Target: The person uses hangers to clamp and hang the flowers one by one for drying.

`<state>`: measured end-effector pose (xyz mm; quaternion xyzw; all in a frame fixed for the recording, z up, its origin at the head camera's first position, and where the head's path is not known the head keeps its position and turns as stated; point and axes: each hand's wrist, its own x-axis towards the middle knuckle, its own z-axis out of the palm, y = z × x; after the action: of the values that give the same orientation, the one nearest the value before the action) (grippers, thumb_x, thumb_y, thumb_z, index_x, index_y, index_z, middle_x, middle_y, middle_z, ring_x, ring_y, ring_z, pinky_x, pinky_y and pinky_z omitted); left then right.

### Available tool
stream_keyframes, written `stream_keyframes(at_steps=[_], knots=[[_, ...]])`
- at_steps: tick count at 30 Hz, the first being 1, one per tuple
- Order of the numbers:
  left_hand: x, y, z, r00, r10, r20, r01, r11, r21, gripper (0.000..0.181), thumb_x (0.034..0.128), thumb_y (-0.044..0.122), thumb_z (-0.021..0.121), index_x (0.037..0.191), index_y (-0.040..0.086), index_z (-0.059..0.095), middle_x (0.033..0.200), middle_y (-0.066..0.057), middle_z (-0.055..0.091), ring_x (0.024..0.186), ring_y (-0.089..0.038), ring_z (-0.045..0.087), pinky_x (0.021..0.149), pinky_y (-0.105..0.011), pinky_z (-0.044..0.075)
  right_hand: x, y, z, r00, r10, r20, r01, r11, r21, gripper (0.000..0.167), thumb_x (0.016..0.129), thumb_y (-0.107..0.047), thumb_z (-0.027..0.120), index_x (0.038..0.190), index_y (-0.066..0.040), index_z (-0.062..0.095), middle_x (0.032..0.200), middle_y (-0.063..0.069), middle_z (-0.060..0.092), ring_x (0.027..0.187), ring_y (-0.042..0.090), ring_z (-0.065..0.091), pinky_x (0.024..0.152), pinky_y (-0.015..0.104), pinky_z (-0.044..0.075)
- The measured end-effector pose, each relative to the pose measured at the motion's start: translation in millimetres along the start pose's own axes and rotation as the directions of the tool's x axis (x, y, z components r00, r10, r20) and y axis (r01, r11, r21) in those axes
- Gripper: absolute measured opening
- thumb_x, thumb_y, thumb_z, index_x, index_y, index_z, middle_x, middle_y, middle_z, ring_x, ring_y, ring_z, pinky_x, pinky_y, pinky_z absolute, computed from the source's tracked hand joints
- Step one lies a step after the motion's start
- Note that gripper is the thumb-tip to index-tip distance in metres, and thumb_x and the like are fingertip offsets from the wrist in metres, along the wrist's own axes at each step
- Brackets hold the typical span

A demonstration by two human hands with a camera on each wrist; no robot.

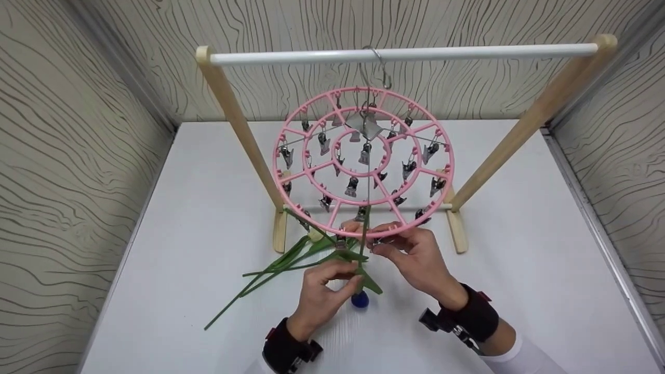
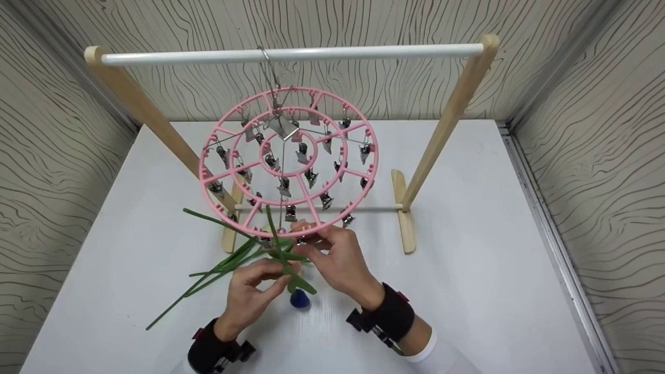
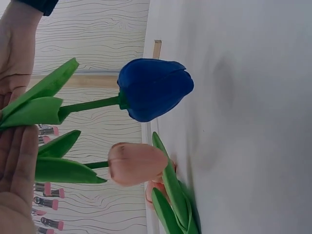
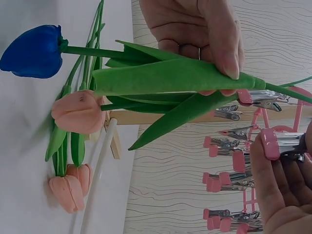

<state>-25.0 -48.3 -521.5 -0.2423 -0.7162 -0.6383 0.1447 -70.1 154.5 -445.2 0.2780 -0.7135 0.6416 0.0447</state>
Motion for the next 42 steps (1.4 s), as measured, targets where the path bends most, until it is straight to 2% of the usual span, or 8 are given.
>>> stream_keyframes(at_steps=[4, 9, 15, 20, 25, 29, 32, 42], knots=[[0.8, 1.1, -0.1, 1.0, -0.014, 0.005, 0.014, 1.0, -0.006, 0.018, 0.0882, -0.002, 0.076, 0.105, 0.006, 0.075, 0.1, -0.006, 0.073, 0.085, -0.016, 0.074, 0.073, -0.03, 0.063, -1.5, 0.7, 1.0, 1.0, -0.011, 0.007, 0.011, 1.0, -0.004, 0.032, 0.085, 0.012, 0.073, 0.114, -0.002, 0.073, 0.1, 0.011, 0.075, 0.088, 0.021, 0.074, 0.076, 0.031, 0.062], [1.5, 1.7, 0.7, 1.0, 0.017, 0.002, -0.017, 1.0, 0.0, 0.018, 0.0884, -0.003, 0.075, 0.104, 0.005, 0.074, 0.1, -0.009, 0.073, 0.084, -0.02, 0.074, 0.073, -0.029, 0.063, -3.3, 1.8, 2.2, 0.999, -0.025, 0.032, 0.026, 1.0, -0.012, 0.033, 0.084, 0.012, 0.074, 0.113, -0.002, 0.072, 0.098, 0.011, 0.074, 0.085, 0.021, 0.073, 0.075, 0.031, 0.062], [1.9, 1.9, 0.7, 1.0, 0.008, -0.002, -0.008, 1.0, -0.004, 0.015, 0.0898, -0.001, 0.074, 0.102, 0.007, 0.074, 0.098, -0.007, 0.073, 0.083, -0.021, 0.074, 0.073, -0.03, 0.063, -4.1, 1.5, 6.1, 0.998, -0.033, 0.052, 0.032, 0.999, 0.021, 0.029, 0.088, 0.006, 0.074, 0.116, -0.002, 0.071, 0.103, 0.011, 0.074, 0.088, 0.021, 0.073, 0.078, 0.031, 0.062], [2.3, 2.3, -1.0, 1.0, -0.004, -0.003, 0.004, 1.0, -0.008, 0.015, 0.09, 0.0, 0.075, 0.102, 0.008, 0.074, 0.097, -0.005, 0.073, 0.084, -0.02, 0.074, 0.073, -0.03, 0.063, -3.3, 1.3, 11.7, 0.997, -0.064, 0.046, 0.061, 0.996, 0.061, 0.028, 0.087, 0.008, 0.073, 0.115, 0.001, 0.071, 0.102, 0.016, 0.073, 0.089, 0.021, 0.073, 0.079, 0.031, 0.062], [2.9, 2.3, -2.6, 0.999, 0.033, -0.015, -0.033, 0.999, 0.018, 0.016, 0.0879, -0.004, 0.075, 0.101, 0.005, 0.073, 0.095, -0.008, 0.073, 0.082, -0.022, 0.073, 0.072, -0.029, 0.062, -2.6, 0.8, 16.0, 0.997, -0.073, 0.026, 0.07, 0.992, 0.1, 0.028, 0.085, 0.015, 0.071, 0.111, 0.004, 0.071, 0.094, 0.017, 0.072, 0.083, 0.019, 0.073, 0.074, 0.031, 0.062], [4.0, 2.6, -3.6, 1.0, 0.01, -0.016, -0.01, 1.0, 0.009, 0.015, 0.0885, -0.002, 0.076, 0.1, 0.007, 0.074, 0.096, -0.006, 0.073, 0.083, -0.019, 0.073, 0.072, -0.029, 0.063, -1.5, 2.4, 18.4, 0.994, -0.107, 0.001, 0.106, 0.984, 0.146, 0.026, 0.084, 0.019, 0.069, 0.108, 0.008, 0.068, 0.094, 0.019, 0.07, 0.084, 0.018, 0.073, 0.073, 0.031, 0.062], [5.3, 3.1, -4.2, 1.0, -0.006, -0.009, 0.006, 1.0, -0.004, 0.014, 0.0896, 0.0, 0.076, 0.101, 0.008, 0.074, 0.096, -0.004, 0.073, 0.084, -0.017, 0.073, 0.072, -0.031, 0.063, -0.7, 4.5, 18.9, 0.992, -0.125, -0.001, 0.124, 0.978, 0.169, 0.026, 0.084, 0.019, 0.068, 0.108, 0.009, 0.068, 0.094, 0.02, 0.07, 0.084, 0.018, 0.073, 0.071, 0.031, 0.063], [8.7, 1.6, -4.1, 1.0, 0.013, -0.005, -0.013, 1.0, 0.005, 0.015, 0.0895, -0.001, 0.075, 0.102, 0.007, 0.075, 0.097, -0.005, 0.074, 0.084, -0.019, 0.073, 0.072, -0.03, 0.063, 1.7, 7.0, 18.8, 0.992, -0.123, 0.004, 0.12, 0.975, 0.185, 0.019, 0.088, 0.014, 0.069, 0.107, 0.012, 0.068, 0.091, 0.02, 0.07, 0.076, 0.024, 0.074, 0.064, 0.034, 0.063]])
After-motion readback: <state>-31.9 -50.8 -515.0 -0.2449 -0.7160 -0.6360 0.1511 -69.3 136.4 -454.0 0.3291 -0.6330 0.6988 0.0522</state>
